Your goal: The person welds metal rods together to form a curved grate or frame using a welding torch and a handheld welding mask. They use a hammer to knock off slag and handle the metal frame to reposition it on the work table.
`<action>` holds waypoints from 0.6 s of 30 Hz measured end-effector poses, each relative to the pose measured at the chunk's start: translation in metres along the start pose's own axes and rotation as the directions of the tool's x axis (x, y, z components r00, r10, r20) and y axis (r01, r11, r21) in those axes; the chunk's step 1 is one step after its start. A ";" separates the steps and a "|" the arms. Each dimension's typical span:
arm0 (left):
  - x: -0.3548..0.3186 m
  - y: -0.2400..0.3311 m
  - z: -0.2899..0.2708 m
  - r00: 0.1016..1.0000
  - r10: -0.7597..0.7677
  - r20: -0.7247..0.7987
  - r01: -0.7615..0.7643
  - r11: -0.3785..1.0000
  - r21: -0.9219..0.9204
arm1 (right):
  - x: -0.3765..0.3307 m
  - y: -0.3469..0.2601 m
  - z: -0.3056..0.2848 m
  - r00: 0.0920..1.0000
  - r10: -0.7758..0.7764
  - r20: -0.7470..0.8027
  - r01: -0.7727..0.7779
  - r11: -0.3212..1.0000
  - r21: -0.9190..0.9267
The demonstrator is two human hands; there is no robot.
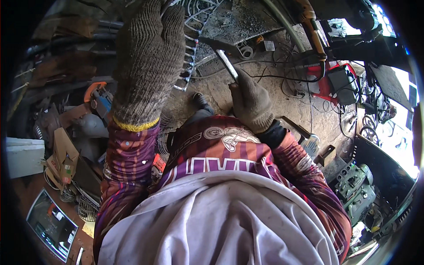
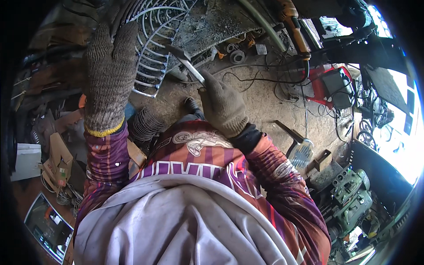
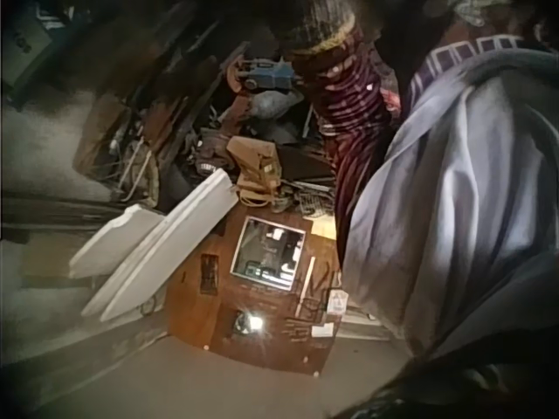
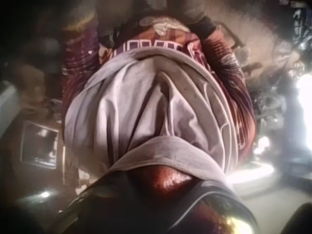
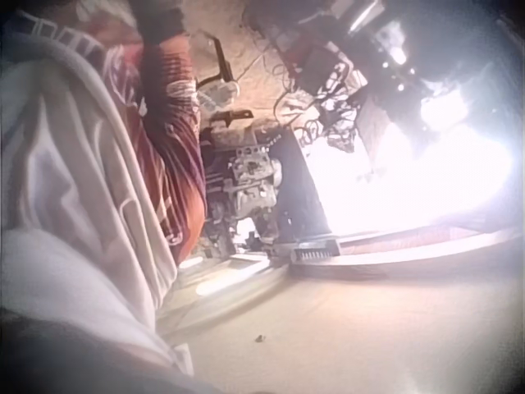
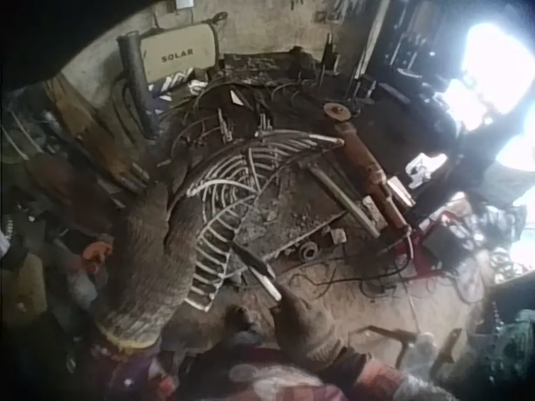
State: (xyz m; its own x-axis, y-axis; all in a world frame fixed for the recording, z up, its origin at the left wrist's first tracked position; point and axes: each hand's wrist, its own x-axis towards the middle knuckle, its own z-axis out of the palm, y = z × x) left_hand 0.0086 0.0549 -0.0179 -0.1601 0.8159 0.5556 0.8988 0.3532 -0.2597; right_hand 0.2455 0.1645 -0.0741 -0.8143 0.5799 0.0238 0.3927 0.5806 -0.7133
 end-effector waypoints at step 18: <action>0.002 -0.003 -0.004 0.997 0.080 -0.012 -0.079 0.995 0.054 | -0.002 0.007 0.006 0.999 0.015 -0.043 -0.018 0.996 -0.085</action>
State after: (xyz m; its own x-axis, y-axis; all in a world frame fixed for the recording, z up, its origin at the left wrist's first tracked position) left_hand 0.0077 0.0538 -0.0130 -0.0827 0.8361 0.5423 0.8852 0.3116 -0.3455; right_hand 0.2471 0.1642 -0.0827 -0.7895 0.6122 0.0431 0.4422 0.6162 -0.6517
